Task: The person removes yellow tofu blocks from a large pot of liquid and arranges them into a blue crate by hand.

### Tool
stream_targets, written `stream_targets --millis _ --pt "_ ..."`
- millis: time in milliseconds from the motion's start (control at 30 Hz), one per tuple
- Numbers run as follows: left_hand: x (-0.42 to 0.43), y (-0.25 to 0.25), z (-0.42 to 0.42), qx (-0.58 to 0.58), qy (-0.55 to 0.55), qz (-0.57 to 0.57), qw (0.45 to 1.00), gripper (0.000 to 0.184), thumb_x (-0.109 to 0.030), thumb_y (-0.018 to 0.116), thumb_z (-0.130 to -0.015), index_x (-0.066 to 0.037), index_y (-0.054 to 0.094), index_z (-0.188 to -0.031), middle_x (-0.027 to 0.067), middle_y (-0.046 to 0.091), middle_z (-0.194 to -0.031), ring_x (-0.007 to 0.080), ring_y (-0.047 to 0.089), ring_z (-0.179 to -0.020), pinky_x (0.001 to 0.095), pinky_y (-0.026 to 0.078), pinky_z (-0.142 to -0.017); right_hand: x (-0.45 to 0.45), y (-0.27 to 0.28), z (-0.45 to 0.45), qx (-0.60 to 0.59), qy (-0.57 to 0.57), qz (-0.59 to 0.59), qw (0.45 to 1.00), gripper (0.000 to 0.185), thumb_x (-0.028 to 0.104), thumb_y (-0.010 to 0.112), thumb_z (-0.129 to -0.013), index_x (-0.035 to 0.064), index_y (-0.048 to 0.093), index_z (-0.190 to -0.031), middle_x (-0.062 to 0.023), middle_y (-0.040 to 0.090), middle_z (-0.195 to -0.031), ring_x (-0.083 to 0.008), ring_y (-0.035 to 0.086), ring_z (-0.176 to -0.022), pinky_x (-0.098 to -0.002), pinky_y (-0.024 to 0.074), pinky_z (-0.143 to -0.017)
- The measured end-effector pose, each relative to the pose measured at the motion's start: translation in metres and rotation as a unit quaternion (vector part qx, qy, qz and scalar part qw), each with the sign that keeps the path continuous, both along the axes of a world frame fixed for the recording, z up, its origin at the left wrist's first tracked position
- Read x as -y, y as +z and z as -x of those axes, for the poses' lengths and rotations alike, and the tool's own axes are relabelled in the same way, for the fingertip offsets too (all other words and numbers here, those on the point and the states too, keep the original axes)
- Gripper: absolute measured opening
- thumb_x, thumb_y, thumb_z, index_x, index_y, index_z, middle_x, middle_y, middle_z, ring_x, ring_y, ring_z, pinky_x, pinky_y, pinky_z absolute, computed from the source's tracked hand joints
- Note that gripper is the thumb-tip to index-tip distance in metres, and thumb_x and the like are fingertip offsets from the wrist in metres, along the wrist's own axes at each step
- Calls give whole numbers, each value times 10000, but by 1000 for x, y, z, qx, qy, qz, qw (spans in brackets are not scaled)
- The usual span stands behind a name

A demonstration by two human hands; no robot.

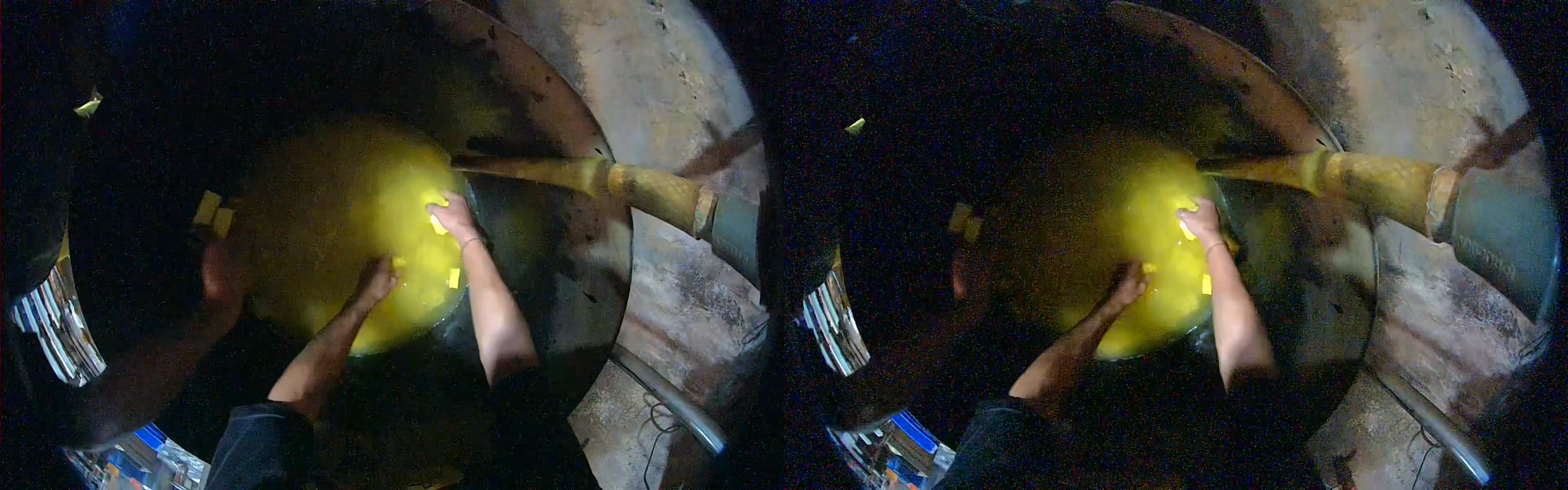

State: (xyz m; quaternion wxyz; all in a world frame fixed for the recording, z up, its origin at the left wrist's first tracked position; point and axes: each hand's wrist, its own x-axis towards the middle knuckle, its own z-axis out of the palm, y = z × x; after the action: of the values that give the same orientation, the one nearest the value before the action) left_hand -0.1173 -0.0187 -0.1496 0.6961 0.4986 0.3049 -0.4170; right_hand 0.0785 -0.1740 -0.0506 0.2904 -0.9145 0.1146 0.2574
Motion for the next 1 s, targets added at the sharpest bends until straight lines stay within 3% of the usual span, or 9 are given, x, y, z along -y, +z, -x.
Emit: stream_targets --millis 67,167,233,333,367,400,533,633,1000 --pt "-11 6 -14 428 101 -192 877 282 -248 582 -903 -39 563 -1091 159 597 -980 232 573 -939 312 487 -760 18 0 8 -103 -89 -165 977 623 377 746 -687 13 602 -1171 -165 615 -1170 -257 547 -1140 -359 395 -995" --pt "-63 57 -56 134 98 57 984 457 -257 645 -854 -88 468 -1239 79 538 -1168 216 545 -1040 358 508 -853 10 52 21 -222 -119 -311 917 639 365 728 -746 5 552 -1243 -135 552 -1275 -222 489 -1197 -311 352 -1027" --pt "-72 59 -60 67 218 128 965 508 -339 668 -834 -91 499 -1244 68 562 -1193 218 551 -1066 357 493 -870 -3 55 33 -253 -88 -330 905 553 287 718 -775 32 564 -1242 -106 572 -1259 -204 498 -1176 -304 356 -1021" --pt "-82 67 -72 309 132 -52 940 473 -269 671 -831 -92 508 -1239 90 567 -1200 250 557 -1083 392 481 -905 -26 76 52 -57 53 -268 960 356 244 655 -833 118 631 -1165 -104 604 -1160 -190 519 -1149 -321 434 -949" --pt "-83 87 -79 287 173 -42 941 413 -301 615 -857 -110 511 -1208 78 555 -1181 254 545 -1087 419 472 -913 4 2 67 109 295 -235 920 295 192 563 -894 147 631 -1178 -101 547 -1241 -200 459 -1220 -340 390 -1007" --pt "-85 90 -82 276 194 -37 941 386 -317 586 -869 -119 512 -1192 72 549 -1172 255 538 -1090 432 468 -917 -10 25 64 111 298 -235 918 295 192 563 -894 147 631 -1178 -101 547 -1241 -200 459 -1220 -340 390 -1007" --pt "-87 93 -89 104 385 227 889 364 -378 483 -899 -115 543 -1144 82 577 -1115 262 543 -1081 468 447 -934 -54 73 61 137 260 -326 899 322 197 558 -901 123 599 -1212 -88 565 -1234 -216 488 -1191 -316 360 -1017" --pt "-85 93 -91 82 437 276 852 313 -319 467 -901 -87 565 -1089 114 601 -1114 281 574 -1048 476 468 -904 -73 87 50 -122 -117 -351 921 534 256 763 -744 -16 582 -1167 -86 604 -1147 -162 514 -1106 -285 393 -919" --pt "-98 113 -87 87 433 246 863 331 -308 396 -947 -68 488 -1157 159 544 -1217 310 550 -1117 469 480 -931 -60 86 44 -207 -147 -440 861 370 87 686 -808 -9 552 -1140 -58 627 -1000 -131 608 -878 -257 486 -724"
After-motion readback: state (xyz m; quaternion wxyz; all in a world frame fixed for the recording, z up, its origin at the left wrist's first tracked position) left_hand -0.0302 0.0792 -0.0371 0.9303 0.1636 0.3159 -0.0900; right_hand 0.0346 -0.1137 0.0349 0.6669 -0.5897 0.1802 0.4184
